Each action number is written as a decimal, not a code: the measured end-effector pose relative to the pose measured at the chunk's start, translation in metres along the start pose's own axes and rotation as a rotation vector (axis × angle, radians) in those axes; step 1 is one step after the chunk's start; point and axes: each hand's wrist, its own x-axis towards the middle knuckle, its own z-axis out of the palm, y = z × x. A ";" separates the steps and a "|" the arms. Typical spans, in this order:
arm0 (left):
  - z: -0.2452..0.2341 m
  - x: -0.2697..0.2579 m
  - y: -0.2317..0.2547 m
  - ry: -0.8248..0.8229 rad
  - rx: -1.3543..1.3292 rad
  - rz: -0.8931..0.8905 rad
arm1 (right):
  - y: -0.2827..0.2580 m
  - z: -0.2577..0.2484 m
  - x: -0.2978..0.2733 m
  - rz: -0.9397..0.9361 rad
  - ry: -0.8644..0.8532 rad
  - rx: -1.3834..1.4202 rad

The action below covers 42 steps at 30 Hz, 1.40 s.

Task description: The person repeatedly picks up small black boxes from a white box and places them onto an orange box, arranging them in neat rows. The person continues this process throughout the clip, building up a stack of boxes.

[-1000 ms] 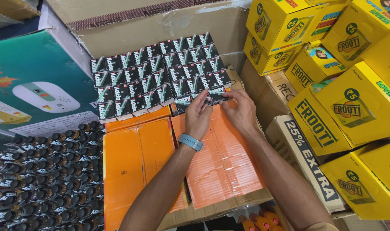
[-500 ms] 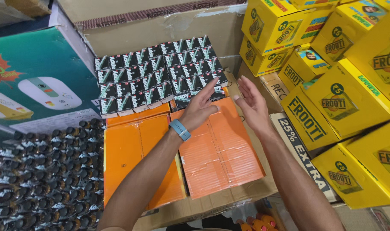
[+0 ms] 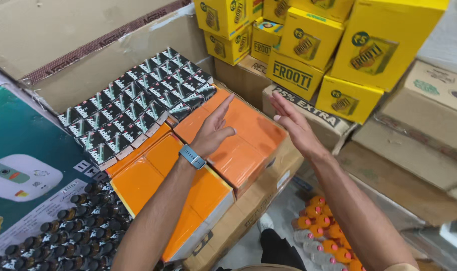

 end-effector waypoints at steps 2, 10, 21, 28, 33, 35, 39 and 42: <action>0.011 -0.016 -0.002 -0.063 -0.012 -0.002 | 0.008 0.005 -0.036 -0.004 0.102 0.012; 0.102 -0.075 -0.007 -0.314 -0.103 -0.004 | -0.017 0.017 -0.206 0.067 0.408 -0.070; 0.328 -0.155 -0.009 -0.712 -0.224 -0.061 | -0.104 -0.009 -0.479 0.118 0.838 -0.146; 0.522 -0.263 -0.019 -0.978 -0.274 -0.033 | -0.149 -0.027 -0.707 0.108 1.119 -0.198; 0.651 -0.359 -0.008 -1.182 -0.287 -0.057 | -0.179 -0.023 -0.870 0.061 1.361 -0.185; 0.699 -0.397 0.000 -1.240 -0.307 -0.048 | -0.190 -0.020 -0.934 0.063 1.416 -0.181; 0.792 -0.453 0.010 -1.356 -0.351 -0.004 | -0.224 -0.014 -1.029 0.065 1.557 -0.207; 0.852 -0.499 0.032 -1.460 -0.344 0.030 | -0.253 0.003 -1.085 0.076 1.668 -0.239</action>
